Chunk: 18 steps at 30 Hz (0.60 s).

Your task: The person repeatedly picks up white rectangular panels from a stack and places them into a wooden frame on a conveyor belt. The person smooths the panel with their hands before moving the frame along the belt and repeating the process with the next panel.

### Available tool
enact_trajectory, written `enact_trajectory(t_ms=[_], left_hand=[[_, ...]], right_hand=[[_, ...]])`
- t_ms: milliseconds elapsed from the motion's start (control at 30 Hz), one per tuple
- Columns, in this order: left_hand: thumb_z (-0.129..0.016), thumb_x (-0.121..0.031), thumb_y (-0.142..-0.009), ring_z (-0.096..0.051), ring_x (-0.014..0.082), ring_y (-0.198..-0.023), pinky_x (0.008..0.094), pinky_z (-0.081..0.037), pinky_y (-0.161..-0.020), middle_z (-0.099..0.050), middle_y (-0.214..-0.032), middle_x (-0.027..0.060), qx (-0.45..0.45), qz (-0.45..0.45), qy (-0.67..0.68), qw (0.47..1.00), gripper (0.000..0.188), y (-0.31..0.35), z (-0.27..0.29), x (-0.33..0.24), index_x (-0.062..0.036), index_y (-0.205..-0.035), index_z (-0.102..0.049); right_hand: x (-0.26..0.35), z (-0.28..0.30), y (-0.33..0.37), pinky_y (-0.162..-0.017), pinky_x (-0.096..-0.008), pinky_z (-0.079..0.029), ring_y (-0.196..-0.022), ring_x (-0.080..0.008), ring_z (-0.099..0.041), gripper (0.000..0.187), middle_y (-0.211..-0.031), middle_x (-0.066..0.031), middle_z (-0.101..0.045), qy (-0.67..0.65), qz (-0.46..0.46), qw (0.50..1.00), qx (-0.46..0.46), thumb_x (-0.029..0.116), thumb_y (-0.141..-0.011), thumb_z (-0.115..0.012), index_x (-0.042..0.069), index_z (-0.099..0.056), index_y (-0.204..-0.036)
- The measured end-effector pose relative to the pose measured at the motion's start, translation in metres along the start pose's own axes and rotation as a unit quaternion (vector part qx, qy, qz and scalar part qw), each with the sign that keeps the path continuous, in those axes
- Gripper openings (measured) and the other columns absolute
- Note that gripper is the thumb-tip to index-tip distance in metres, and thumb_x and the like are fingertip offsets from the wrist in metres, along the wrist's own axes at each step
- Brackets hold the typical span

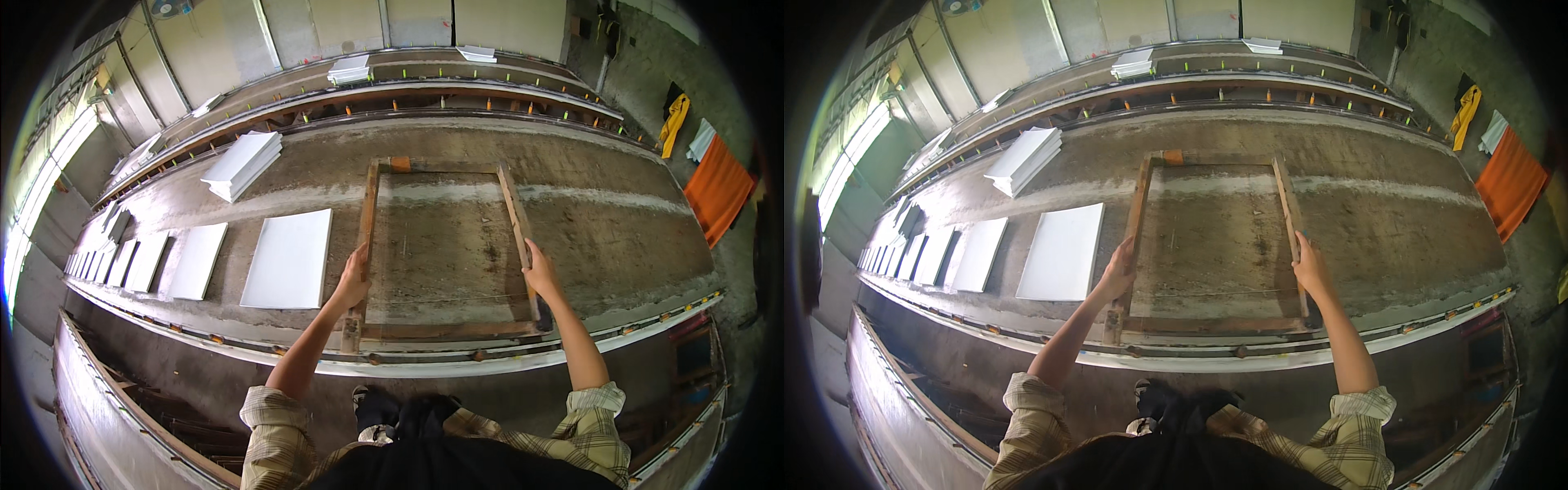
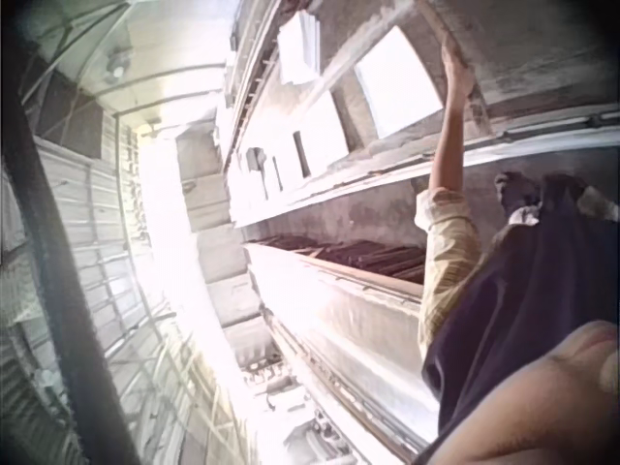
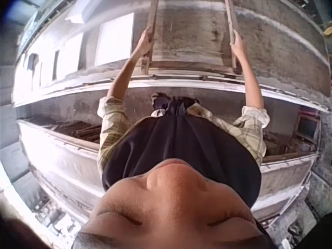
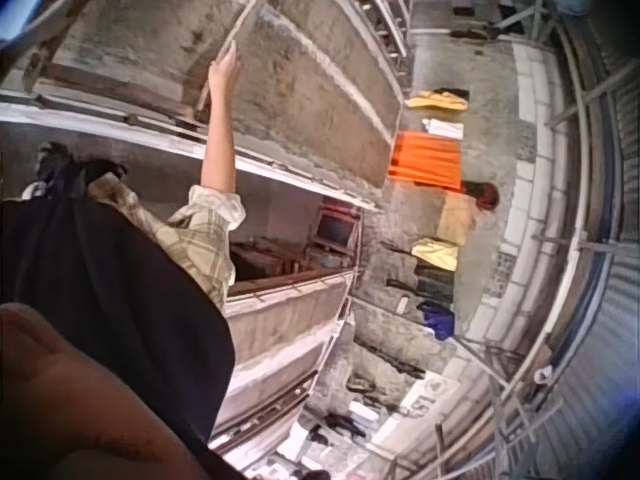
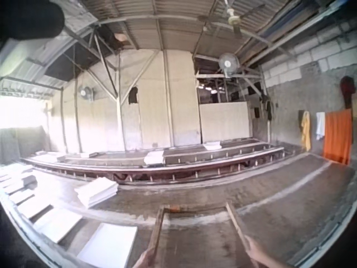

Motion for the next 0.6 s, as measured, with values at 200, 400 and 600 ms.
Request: enact_trajectory(t_ms=[200,400,600], left_hand=[[-0.055,0.008,-0.075,-0.047,0.0264,-0.111,0.033,-0.037,-0.095,-0.044,-0.122,0.0166,-0.06,0.059,-0.023,0.996,0.082,0.018,-0.012,0.011,-0.0119,-0.143,-0.016],[-0.053,0.008,-0.076,-0.03,0.0349,-0.13,0.0363,-0.03,-0.104,-0.029,-0.139,0.0259,-0.027,0.061,-0.012,0.998,0.084,0.017,-0.016,0.015,-0.0061,-0.144,-0.006],[-0.05,0.007,-0.078,-0.031,0.0352,-0.129,0.0364,-0.028,-0.105,-0.029,-0.138,0.025,-0.045,0.033,-0.025,0.998,0.079,0.032,-0.023,0.017,-0.0037,-0.143,-0.008]], right_hand=[[-0.007,-0.006,0.028,-0.089,-0.0437,-0.047,-0.111,-0.0395,-0.048,0.071,-0.135,-0.0258,-0.034,-0.052,0.035,0.998,-0.031,0.001,-0.08,-0.059,0.005,-0.021,-0.14],[-0.025,-0.023,0.039,-0.074,-0.0391,-0.052,-0.104,-0.0393,-0.053,0.055,-0.137,-0.0256,-0.033,0.011,0.129,0.975,-0.18,-0.004,-0.084,-0.052,0.016,-0.039,-0.134],[-0.021,-0.02,0.048,-0.072,-0.0354,-0.053,-0.099,-0.0354,-0.058,0.046,-0.131,-0.0251,-0.042,-0.016,0.106,0.978,-0.177,-0.005,-0.084,-0.051,0.015,-0.049,-0.125]])
Point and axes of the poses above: each hand's wrist, its own y-axis away from the middle knuckle, its own z-axis out of the back of the hand, x = y × z, the point moved 2 cm from there along -y, towards the middle knuckle
